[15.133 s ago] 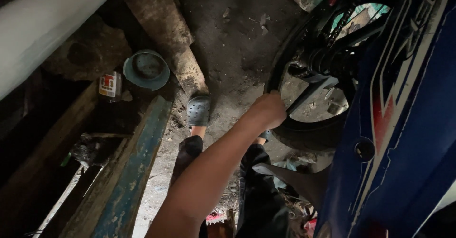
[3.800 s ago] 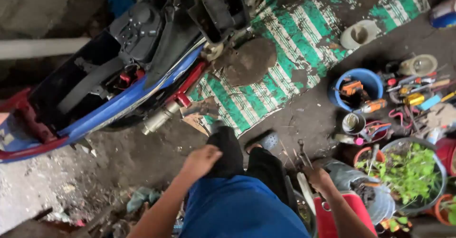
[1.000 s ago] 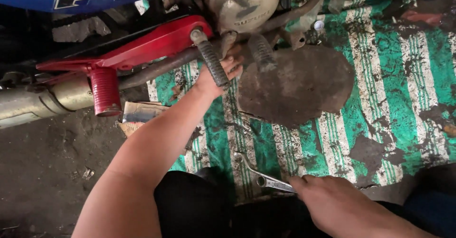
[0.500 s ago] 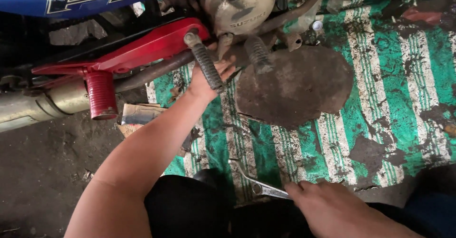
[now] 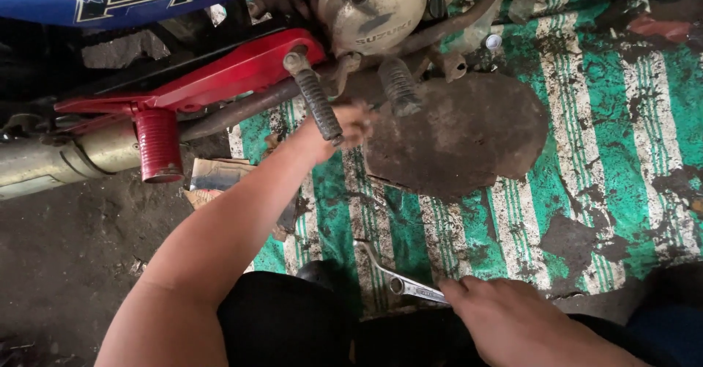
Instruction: The person is using various wrenches to tighten and loosen bolts on a motorcycle, focusing on the engine and exhaust areas.
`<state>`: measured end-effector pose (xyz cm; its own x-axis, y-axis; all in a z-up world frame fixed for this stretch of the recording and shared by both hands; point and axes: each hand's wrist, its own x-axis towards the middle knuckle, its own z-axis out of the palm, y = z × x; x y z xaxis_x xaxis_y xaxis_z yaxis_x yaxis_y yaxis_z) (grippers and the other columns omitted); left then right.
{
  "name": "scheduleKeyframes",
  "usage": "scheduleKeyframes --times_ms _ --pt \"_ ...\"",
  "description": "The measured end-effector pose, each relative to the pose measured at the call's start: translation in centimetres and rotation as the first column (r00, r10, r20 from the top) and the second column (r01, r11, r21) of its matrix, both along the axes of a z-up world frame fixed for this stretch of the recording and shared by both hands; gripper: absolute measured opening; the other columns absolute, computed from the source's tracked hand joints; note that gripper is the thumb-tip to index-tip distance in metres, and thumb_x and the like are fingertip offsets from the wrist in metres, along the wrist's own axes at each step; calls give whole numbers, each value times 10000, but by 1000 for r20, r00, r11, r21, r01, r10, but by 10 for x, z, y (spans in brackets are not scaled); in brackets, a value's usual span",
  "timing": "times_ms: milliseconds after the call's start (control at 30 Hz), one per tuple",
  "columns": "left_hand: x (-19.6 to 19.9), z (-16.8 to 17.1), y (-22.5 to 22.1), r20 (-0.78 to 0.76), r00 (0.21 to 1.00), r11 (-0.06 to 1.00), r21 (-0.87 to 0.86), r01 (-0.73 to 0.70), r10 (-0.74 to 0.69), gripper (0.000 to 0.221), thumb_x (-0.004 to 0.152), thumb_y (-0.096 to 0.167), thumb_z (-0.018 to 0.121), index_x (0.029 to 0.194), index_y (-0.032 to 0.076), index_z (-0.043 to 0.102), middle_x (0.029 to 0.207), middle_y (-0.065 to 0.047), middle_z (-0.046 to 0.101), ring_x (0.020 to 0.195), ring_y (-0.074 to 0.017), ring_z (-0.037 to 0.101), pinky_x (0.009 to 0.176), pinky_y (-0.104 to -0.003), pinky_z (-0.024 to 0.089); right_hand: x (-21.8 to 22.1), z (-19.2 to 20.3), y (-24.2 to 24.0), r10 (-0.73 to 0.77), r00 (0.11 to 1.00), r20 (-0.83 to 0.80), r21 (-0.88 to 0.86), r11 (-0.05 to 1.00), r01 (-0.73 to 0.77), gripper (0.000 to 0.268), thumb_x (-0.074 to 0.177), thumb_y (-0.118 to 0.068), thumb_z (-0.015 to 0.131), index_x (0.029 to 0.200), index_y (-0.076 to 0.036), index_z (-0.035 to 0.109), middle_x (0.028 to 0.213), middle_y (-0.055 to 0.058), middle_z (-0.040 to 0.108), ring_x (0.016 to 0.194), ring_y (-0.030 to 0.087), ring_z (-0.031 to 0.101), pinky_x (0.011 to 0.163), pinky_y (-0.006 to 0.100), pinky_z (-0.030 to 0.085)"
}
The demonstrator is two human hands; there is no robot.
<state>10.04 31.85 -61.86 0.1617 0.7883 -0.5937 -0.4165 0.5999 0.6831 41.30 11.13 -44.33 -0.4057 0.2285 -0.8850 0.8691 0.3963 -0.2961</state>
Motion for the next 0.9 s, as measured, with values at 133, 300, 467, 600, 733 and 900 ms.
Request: scheduleKeyframes --times_ms 133,300,467,600,733,900 --pt "14 15 -7 -236 882 906 -220 362 -409 682 949 432 720 1526 83 622 1300 -109 812 992 -246 770 890 -383 625 1 0 3 -3 1000 -10 -11 1000 3 777 980 25 566 1670 -235 323 1252 94 686 1069 399 749 812 586 615" --pt "24 -7 -3 -251 888 915 -233 331 -385 768 937 556 716 1554 107 629 1218 -69 853 938 -204 775 861 -382 613 10 9 21 -61 995 -76 -38 998 58 692 1052 -29 517 1686 -251 348 1108 76 711 893 368 745 747 546 575" --pt "39 -27 -7 -421 833 918 -1 396 -359 478 833 81 935 1288 5 808 1023 -157 866 802 -199 830 740 -278 686 26 15 39 -293 955 56 159 946 281 593 996 -141 573 1538 -372 501 1032 22 735 921 291 764 790 478 576" --pt "58 71 -15 -529 687 861 -215 460 -499 557 1030 408 751 1543 198 698 735 32 657 659 -88 693 731 -238 641 26 30 53 -372 923 96 176 919 353 471 1074 -125 572 1520 -262 506 967 -4 756 886 209 759 787 419 579" --pt "66 67 -20 -496 451 637 -314 704 -742 552 1062 461 664 1544 192 645 1150 -18 810 871 -114 728 827 -244 609 18 32 55 -393 910 131 112 918 381 375 1153 -277 478 1528 -283 471 950 -31 639 810 141 631 711 383 473" --pt "66 57 -20 -548 294 533 -348 771 -783 641 1017 573 635 1578 261 636 1359 14 793 1027 -150 716 852 -302 533 18 16 52 -216 974 75 54 976 212 171 1131 -297 479 1245 -319 606 906 14 629 759 236 633 688 469 429"
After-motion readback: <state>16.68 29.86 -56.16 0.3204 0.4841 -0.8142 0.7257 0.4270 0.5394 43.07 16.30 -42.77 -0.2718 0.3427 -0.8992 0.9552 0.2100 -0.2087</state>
